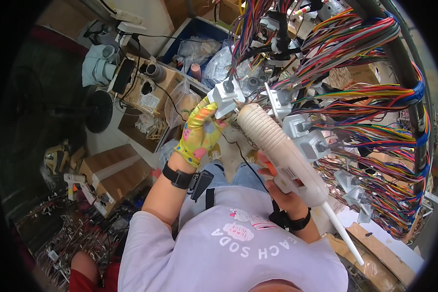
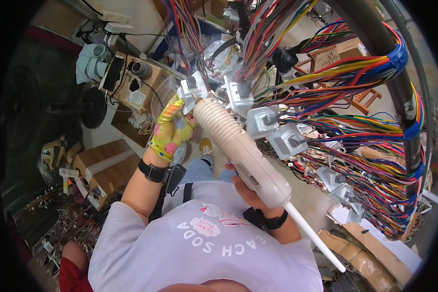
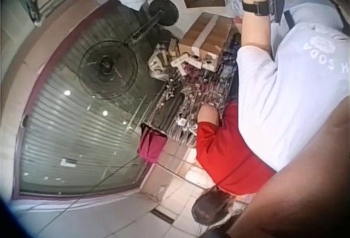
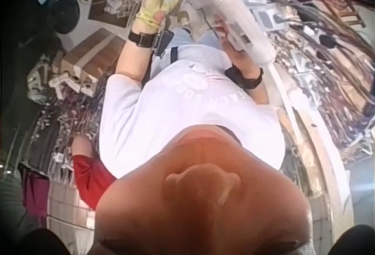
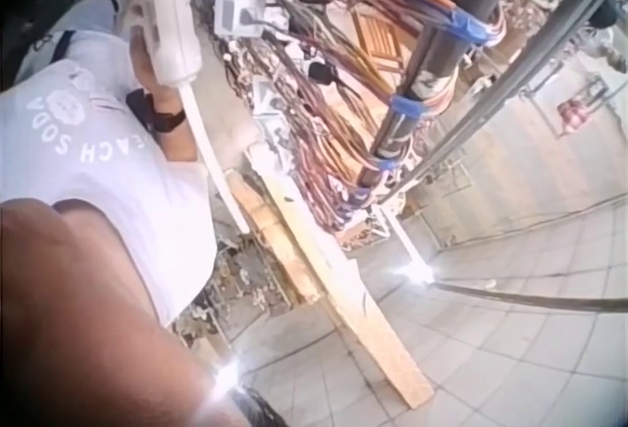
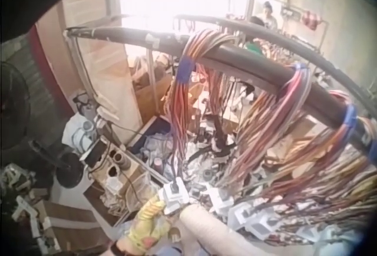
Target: Apply hot glue to components of a circular wire harness assembly to secure them.
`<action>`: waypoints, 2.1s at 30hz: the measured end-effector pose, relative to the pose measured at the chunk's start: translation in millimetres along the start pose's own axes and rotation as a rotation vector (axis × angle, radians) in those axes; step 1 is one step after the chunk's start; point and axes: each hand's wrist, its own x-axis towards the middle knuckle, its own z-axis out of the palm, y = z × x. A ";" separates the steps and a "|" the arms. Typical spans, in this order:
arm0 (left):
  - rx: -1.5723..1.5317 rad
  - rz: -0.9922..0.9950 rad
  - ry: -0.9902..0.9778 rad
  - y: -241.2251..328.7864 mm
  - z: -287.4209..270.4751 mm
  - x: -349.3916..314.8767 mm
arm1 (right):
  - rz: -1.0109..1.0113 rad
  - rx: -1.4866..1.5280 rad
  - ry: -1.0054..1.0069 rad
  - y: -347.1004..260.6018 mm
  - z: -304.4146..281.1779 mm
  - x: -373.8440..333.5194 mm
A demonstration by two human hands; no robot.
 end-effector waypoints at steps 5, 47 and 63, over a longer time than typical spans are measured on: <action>-0.038 -0.031 -0.044 -4.0 -6.0 -0.6 | -0.020 -0.027 -0.001 2.6 0.7 2.2; -0.146 -0.083 -0.054 -9.1 -2.6 -7.2 | 0.017 0.016 0.046 2.4 6.3 9.4; -0.137 -0.096 -0.049 -8.3 2.7 -8.4 | 0.020 0.069 0.099 7.0 10.7 5.0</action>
